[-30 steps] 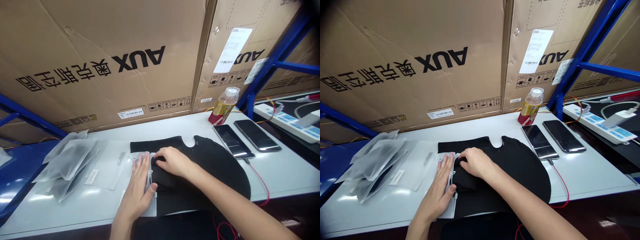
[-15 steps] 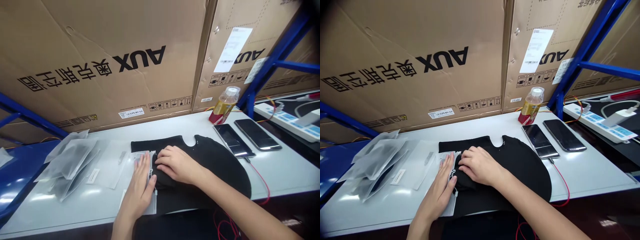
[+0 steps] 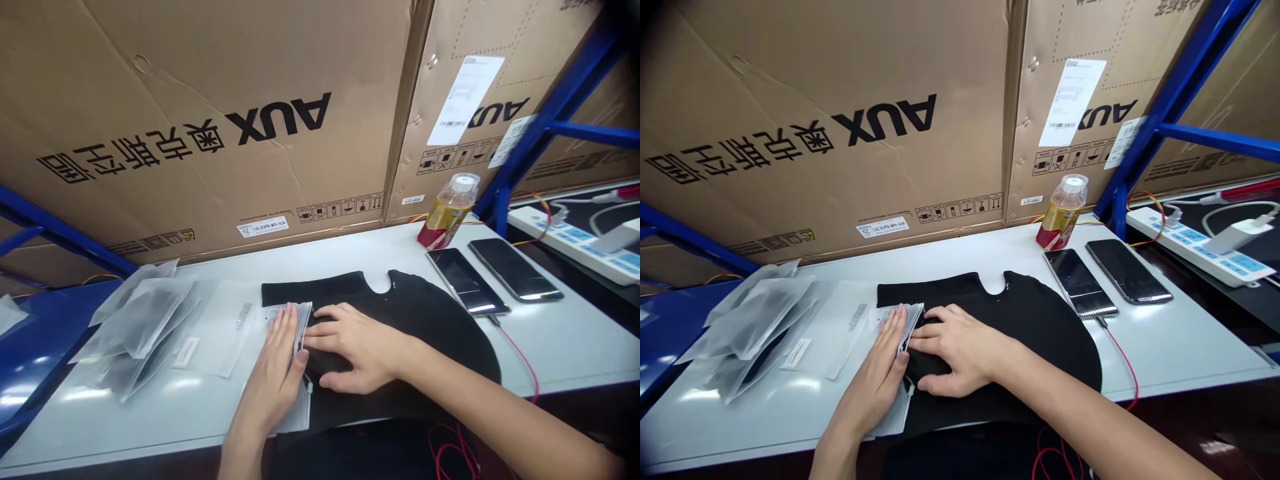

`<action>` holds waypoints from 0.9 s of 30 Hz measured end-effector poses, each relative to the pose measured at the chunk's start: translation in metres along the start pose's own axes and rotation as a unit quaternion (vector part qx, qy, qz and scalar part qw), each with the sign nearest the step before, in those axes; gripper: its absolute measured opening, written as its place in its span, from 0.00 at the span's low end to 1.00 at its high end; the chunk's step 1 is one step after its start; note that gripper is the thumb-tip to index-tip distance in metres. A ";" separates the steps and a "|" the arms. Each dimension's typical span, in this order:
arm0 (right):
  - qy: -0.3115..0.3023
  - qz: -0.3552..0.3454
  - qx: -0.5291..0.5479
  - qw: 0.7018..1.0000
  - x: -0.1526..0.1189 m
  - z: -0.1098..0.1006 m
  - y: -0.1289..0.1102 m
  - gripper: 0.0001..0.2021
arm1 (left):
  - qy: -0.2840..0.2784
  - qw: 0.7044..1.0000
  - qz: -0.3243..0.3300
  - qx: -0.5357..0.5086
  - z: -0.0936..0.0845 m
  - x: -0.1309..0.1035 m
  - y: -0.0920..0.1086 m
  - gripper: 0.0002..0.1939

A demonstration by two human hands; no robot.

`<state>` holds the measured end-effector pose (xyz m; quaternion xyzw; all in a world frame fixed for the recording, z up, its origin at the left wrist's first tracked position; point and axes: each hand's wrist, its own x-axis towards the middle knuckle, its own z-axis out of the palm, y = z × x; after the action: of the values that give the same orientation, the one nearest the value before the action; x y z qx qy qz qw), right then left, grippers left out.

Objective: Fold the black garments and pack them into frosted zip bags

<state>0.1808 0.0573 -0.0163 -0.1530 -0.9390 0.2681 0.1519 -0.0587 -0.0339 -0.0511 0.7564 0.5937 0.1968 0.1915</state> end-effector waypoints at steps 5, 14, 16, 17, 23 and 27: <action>-0.026 -0.004 -0.066 0.997 0.016 0.013 -0.010 0.21 | -0.009 0.999 0.015 -0.032 0.000 0.006 0.003 0.33; -0.037 0.015 -0.077 0.996 0.022 0.012 -0.018 0.30 | 0.005 0.995 -0.059 -0.080 -0.010 0.007 0.008 0.30; -0.052 -0.002 -0.089 0.995 0.022 0.006 -0.013 0.32 | 0.003 0.993 -0.066 -0.094 -0.012 0.006 0.004 0.30; -0.047 0.004 -0.097 0.994 0.023 0.005 -0.013 0.30 | 0.004 0.992 -0.070 -0.105 -0.013 0.005 0.002 0.30; 0.032 0.045 -0.093 0.994 0.027 0.000 -0.029 0.23 | 0.036 0.981 -0.067 -0.177 -0.021 0.000 0.011 0.31; -0.029 -0.038 -0.102 0.994 0.015 0.005 -0.026 0.16 | -0.015 0.987 -0.049 -0.153 -0.018 0.002 0.021 0.30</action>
<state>0.1602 0.0398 -0.0028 -0.1239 -0.9706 0.1693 0.1181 -0.0499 -0.0353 -0.0249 0.6908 0.5904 0.2644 0.3230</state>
